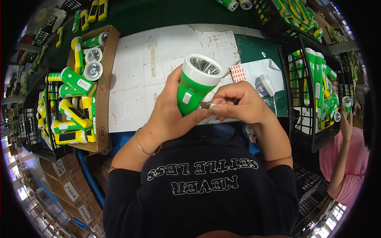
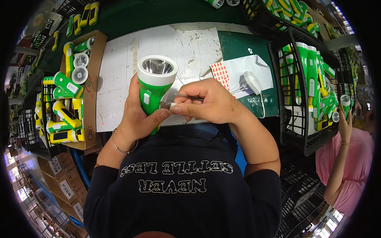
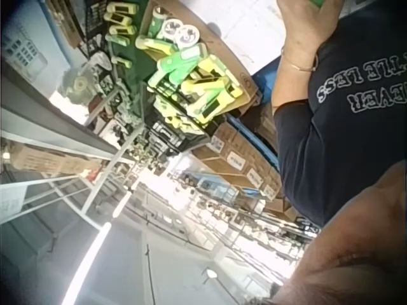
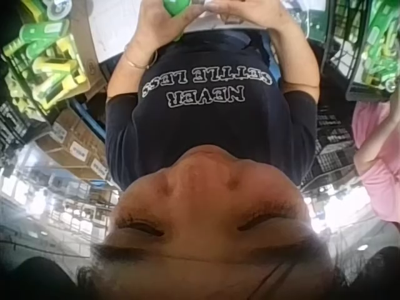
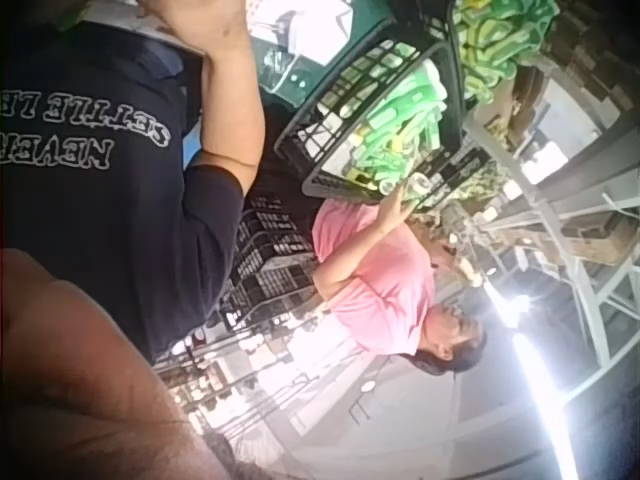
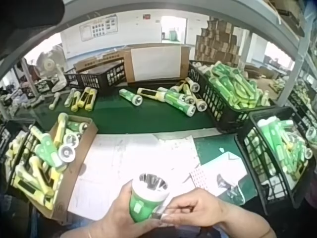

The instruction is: Applying labels or stickers to green and yellow flashlights at an assembly station.

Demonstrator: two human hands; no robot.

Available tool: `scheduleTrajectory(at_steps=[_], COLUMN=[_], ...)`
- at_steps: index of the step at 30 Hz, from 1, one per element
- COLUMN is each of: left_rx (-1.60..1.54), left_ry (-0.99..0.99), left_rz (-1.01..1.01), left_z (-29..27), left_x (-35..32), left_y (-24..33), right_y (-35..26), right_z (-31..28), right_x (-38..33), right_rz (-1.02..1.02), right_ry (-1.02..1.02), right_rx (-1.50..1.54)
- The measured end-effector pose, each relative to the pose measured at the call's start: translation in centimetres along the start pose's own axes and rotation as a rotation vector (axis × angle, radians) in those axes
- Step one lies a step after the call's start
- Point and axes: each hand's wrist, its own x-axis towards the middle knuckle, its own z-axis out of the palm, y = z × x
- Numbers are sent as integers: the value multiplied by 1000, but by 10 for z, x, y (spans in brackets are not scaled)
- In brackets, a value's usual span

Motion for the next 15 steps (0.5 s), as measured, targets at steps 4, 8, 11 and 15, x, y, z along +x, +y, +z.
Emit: scheduleTrajectory(at_steps=[4,8,11,15], left_rx=[-38,-81,-92,-81], left_ry=[-19,-22,-28,-20], left_rz=[-49,-53,-38,-37], left_z=[0,0,0,1], left_x=[-1,-1,0,-1], left_y=[1,-1,-1,0], right_y=[-2,-6,-4,-3], right_z=[-1,0,0,-1], right_x=[0,1,1,2], right_rz=[3,31,43,48], right_ry=[-10,-14,-32,-46], right_rx=[-22,-17,-8,55])
